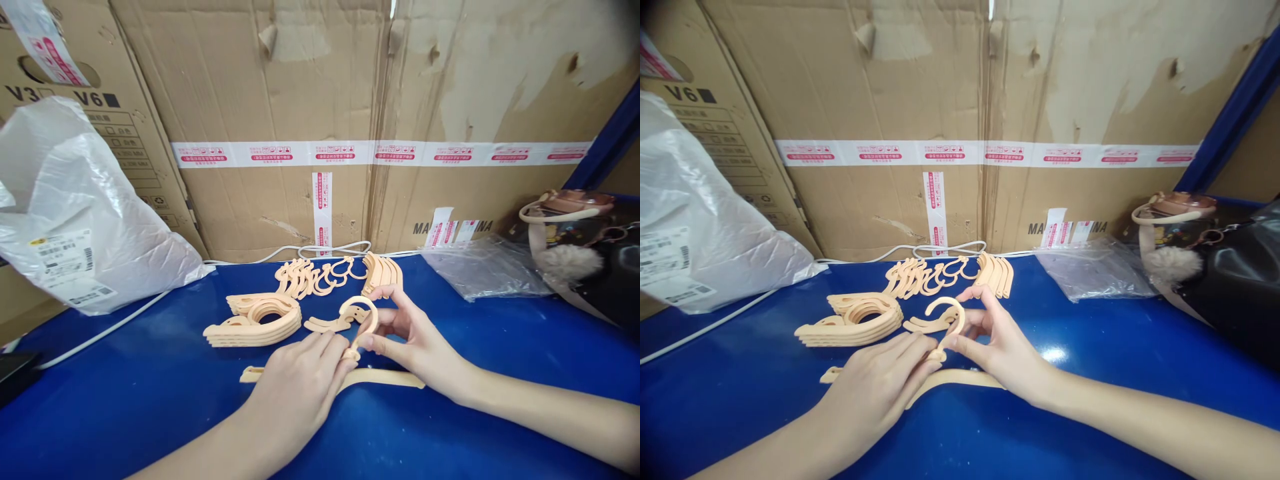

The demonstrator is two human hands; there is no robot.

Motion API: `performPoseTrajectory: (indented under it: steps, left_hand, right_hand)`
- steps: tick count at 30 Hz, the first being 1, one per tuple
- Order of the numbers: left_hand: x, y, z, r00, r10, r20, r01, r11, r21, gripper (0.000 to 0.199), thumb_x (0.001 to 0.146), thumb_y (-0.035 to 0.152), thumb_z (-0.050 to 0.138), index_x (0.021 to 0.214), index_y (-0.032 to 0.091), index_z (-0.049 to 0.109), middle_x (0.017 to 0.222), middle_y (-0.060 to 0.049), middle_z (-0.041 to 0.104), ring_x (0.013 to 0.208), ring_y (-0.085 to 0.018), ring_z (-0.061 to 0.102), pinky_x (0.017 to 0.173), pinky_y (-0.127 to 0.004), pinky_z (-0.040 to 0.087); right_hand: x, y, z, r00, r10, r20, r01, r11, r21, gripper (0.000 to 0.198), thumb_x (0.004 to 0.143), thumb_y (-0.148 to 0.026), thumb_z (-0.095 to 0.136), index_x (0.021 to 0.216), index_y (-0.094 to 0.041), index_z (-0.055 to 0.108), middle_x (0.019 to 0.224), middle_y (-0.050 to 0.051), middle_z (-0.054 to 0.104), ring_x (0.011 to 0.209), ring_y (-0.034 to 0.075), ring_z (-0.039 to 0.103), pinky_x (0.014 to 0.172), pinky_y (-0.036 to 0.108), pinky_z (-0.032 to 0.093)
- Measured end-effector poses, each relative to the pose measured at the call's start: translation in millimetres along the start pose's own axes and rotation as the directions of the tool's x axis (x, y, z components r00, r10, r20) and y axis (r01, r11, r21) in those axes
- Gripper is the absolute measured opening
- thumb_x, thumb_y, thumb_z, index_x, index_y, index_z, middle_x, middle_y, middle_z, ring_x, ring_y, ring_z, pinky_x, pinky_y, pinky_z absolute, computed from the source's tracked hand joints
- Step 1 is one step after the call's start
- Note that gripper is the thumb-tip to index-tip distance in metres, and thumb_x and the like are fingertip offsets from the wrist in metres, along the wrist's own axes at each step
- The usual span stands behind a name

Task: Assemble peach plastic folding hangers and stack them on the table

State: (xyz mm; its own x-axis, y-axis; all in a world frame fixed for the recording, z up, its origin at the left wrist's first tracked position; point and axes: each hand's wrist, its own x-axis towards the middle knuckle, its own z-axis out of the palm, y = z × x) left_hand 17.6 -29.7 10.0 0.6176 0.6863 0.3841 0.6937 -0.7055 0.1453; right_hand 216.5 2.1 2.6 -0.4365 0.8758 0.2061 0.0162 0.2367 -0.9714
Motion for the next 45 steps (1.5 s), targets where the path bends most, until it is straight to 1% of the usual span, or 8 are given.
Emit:
performPoseTrajectory:
  steps: [4,10,14,16,25,29,36,45]
  left_hand:
    - [3,0,-11,0.968,-0.235,0.086,0.25,0.927,-0.281,0.017,0.094,0.027,0.046,0.082,0.02,0.057,0.078,0.001,0.064,0.068,-0.016,0.06,0.06,-0.025,0.041]
    - [9,-10,-11,0.897,-0.342,0.28,0.429,0.515,-0.742,0.028,0.086,0.04,0.054,0.071,0.017,0.057,0.071,0.001,0.058,0.07,-0.015,0.055,0.064,-0.026,0.044]
    - [11,-14,-3,0.824,-0.337,0.456,0.531,0.175,-0.829,0.038,0.073,0.053,0.065,0.077,0.016,0.055,0.075,-0.002,0.061,0.066,-0.015,0.058,0.051,-0.023,0.047]
    - [12,-14,-3,0.804,-0.349,0.481,0.543,0.102,-0.834,0.041,0.07,0.054,0.068,0.079,0.016,0.057,0.075,-0.001,0.061,0.061,-0.014,0.058,0.046,-0.022,0.047]
    - [12,-12,-10,0.748,-0.452,0.487,0.581,0.088,-0.809,0.04,0.083,0.049,0.058,0.1,0.013,0.065,0.062,0.001,0.061,0.045,-0.009,0.053,0.039,-0.017,0.041]
    - [10,-13,-9,0.745,-0.419,0.519,0.582,0.028,-0.813,0.044,0.085,0.047,0.058,0.112,0.013,0.064,0.056,0.001,0.061,0.039,-0.008,0.05,0.04,-0.017,0.042]
    - [8,-11,-8,0.772,-0.299,0.56,0.573,-0.051,-0.818,0.041,0.085,0.046,0.06,0.112,0.015,0.066,0.056,0.001,0.058,0.045,-0.01,0.051,0.035,-0.015,0.044]
    - [8,-10,-9,0.761,-0.344,0.55,0.61,0.089,-0.788,0.045,0.082,0.05,0.06,0.107,0.014,0.069,0.057,0.001,0.061,0.04,-0.008,0.053,0.037,-0.016,0.043]
  right_hand:
    - [-6,-7,1,0.991,-0.082,0.104,0.118,0.904,-0.41,0.037,0.079,-0.044,0.071,0.099,-0.023,0.048,0.083,-0.001,0.062,0.075,0.016,0.057,0.067,0.03,0.044]
    - [-7,-12,0,0.88,-0.156,0.449,0.459,0.523,-0.718,0.017,0.094,-0.034,0.052,0.099,-0.022,0.063,0.099,0.005,0.058,0.093,0.019,0.051,0.083,0.034,0.041]
    - [-6,-9,-3,0.844,-0.18,0.505,0.521,0.5,-0.692,0.022,0.099,-0.022,0.036,0.095,-0.018,0.058,0.09,0.006,0.06,0.084,0.018,0.051,0.08,0.034,0.042]
    - [-6,-7,-5,0.835,-0.237,0.496,0.536,0.554,-0.638,0.022,0.098,-0.018,0.033,0.1,-0.018,0.055,0.093,0.007,0.061,0.084,0.018,0.053,0.079,0.032,0.043]
    - [-7,-2,-6,0.953,-0.192,0.236,0.304,0.615,-0.728,0.02,0.1,-0.031,0.032,0.1,-0.02,0.049,0.068,-0.002,0.058,0.046,0.01,0.044,0.048,0.023,0.031]
    - [-8,1,-6,0.931,-0.188,0.313,0.364,0.523,-0.77,0.034,0.1,-0.036,0.033,0.075,-0.02,0.05,0.059,-0.002,0.054,0.046,0.01,0.043,0.047,0.024,0.028]
    - [-8,1,-5,0.883,-0.307,0.356,0.462,0.431,-0.775,0.03,0.098,-0.035,0.041,0.082,-0.018,0.059,0.068,0.003,0.06,0.057,0.013,0.054,0.052,0.024,0.035]
    - [-12,-1,-5,0.848,-0.321,0.421,0.516,0.325,-0.792,0.035,0.101,-0.033,0.035,0.082,-0.016,0.06,0.066,0.003,0.061,0.054,0.013,0.054,0.051,0.026,0.036]
